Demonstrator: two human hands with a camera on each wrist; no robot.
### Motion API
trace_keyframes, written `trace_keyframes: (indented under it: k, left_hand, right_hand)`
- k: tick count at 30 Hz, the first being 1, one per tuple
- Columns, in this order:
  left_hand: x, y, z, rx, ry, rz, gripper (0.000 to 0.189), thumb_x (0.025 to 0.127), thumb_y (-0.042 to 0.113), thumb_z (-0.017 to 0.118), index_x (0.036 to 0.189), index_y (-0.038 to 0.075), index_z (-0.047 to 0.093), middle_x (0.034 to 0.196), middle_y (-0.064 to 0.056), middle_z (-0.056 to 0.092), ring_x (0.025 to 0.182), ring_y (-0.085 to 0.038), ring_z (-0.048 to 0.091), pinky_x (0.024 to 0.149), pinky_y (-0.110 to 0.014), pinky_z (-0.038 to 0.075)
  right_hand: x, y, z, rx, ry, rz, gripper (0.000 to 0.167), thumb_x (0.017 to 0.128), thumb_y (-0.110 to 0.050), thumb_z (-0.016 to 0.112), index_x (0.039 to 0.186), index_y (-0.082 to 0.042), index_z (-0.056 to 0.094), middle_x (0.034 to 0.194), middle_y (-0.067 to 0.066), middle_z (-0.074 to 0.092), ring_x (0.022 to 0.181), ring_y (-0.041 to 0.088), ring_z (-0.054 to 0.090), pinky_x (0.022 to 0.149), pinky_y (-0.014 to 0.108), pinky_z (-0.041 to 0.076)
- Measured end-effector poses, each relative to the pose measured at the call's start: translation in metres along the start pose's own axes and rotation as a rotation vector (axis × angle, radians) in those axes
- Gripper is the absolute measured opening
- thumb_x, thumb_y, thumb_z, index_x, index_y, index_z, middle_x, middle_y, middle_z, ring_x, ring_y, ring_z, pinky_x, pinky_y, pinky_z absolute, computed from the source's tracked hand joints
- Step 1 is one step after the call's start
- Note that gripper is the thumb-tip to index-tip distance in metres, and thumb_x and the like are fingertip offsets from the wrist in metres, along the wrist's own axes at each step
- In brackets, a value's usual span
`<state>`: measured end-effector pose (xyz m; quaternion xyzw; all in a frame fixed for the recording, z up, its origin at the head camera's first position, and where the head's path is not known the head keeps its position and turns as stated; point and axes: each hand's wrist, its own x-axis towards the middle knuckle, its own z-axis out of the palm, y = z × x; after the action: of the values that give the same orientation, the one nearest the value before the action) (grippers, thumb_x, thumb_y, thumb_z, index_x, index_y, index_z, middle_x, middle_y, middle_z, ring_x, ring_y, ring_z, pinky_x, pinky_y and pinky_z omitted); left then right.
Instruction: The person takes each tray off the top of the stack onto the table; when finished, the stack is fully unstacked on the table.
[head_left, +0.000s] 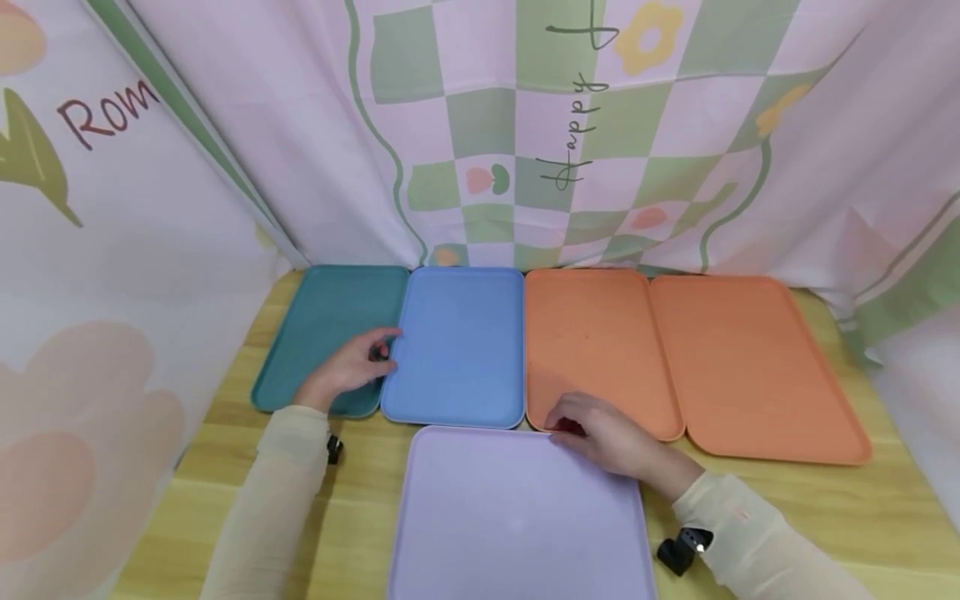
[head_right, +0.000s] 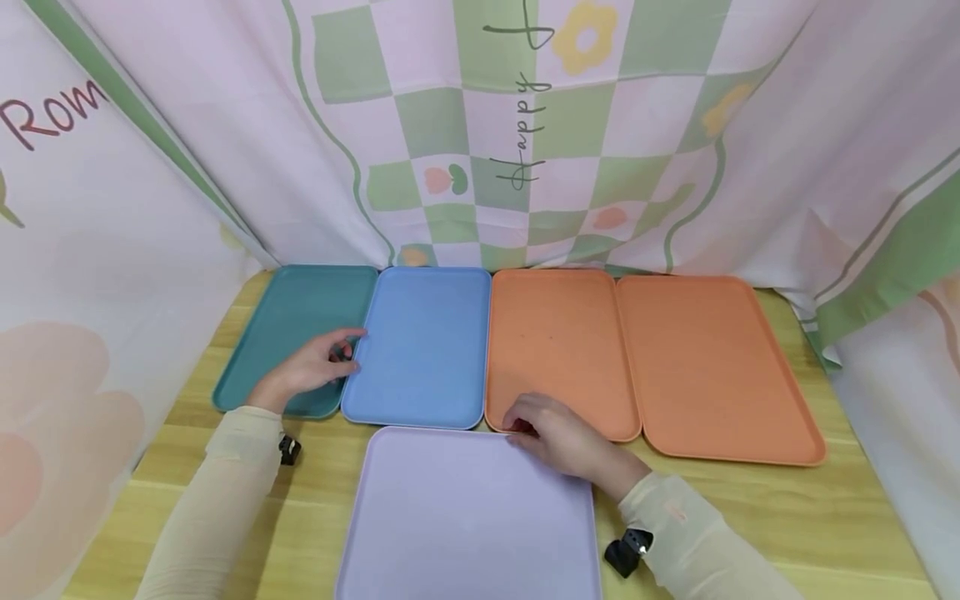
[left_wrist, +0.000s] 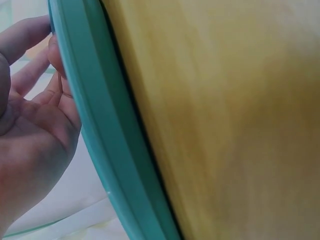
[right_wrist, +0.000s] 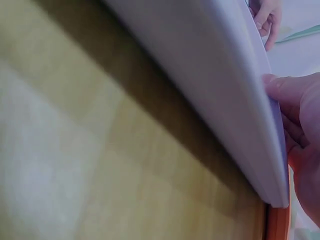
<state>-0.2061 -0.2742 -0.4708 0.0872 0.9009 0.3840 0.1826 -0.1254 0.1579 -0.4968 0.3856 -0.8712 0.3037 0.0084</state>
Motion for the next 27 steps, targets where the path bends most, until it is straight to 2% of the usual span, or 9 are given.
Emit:
trace_keyframes:
  k: [9, 20, 24, 27]
  left_hand:
    - [0.0, 0.0, -0.002, -0.014, -0.008, 0.001, 0.062, 0.106, 0.01, 0.066, 0.164, 0.004, 0.044, 0.116, -0.019, 0.053, 0.08, -0.02, 0.056, 0.069, -0.032, 0.054]
    - [-0.001, 0.001, -0.002, -0.013, -0.008, -0.004, 0.062, 0.106, 0.009, 0.065, 0.164, 0.003, 0.044, 0.115, -0.018, 0.053, 0.081, -0.02, 0.057, 0.07, -0.031, 0.055]
    - [-0.003, 0.001, -0.003, -0.032, 0.008, -0.03, 0.057, 0.109, 0.012, 0.059, 0.164, 0.005, 0.044, 0.112, -0.017, 0.057, 0.08, -0.02, 0.06, 0.069, -0.031, 0.055]
    - [-0.004, 0.001, -0.003, -0.037, 0.052, -0.048, 0.052, 0.112, 0.016, 0.055, 0.162, 0.006, 0.048, 0.115, -0.018, 0.063, 0.082, -0.021, 0.063, 0.07, -0.032, 0.055]
  right_hand:
    - [-0.004, 0.006, -0.001, 0.035, 0.06, -0.034, 0.023, 0.088, 0.0, 0.087, 0.097, -0.018, 0.075, 0.096, -0.01, 0.07, 0.091, 0.005, 0.065, 0.079, 0.027, 0.059]
    - [-0.004, 0.004, 0.0, 0.047, 0.08, 0.002, 0.022, 0.088, -0.002, 0.087, 0.096, -0.019, 0.077, 0.096, -0.009, 0.073, 0.089, 0.008, 0.068, 0.078, 0.029, 0.06]
    - [-0.003, 0.002, -0.005, 0.044, 0.037, 0.069, 0.018, 0.092, -0.006, 0.084, 0.099, -0.021, 0.078, 0.097, -0.011, 0.073, 0.089, 0.004, 0.067, 0.078, 0.027, 0.06]
    - [-0.004, 0.003, -0.012, 0.027, 0.04, 0.131, 0.011, 0.098, -0.01, 0.08, 0.103, -0.02, 0.079, 0.098, -0.012, 0.075, 0.089, 0.003, 0.066, 0.077, 0.027, 0.06]
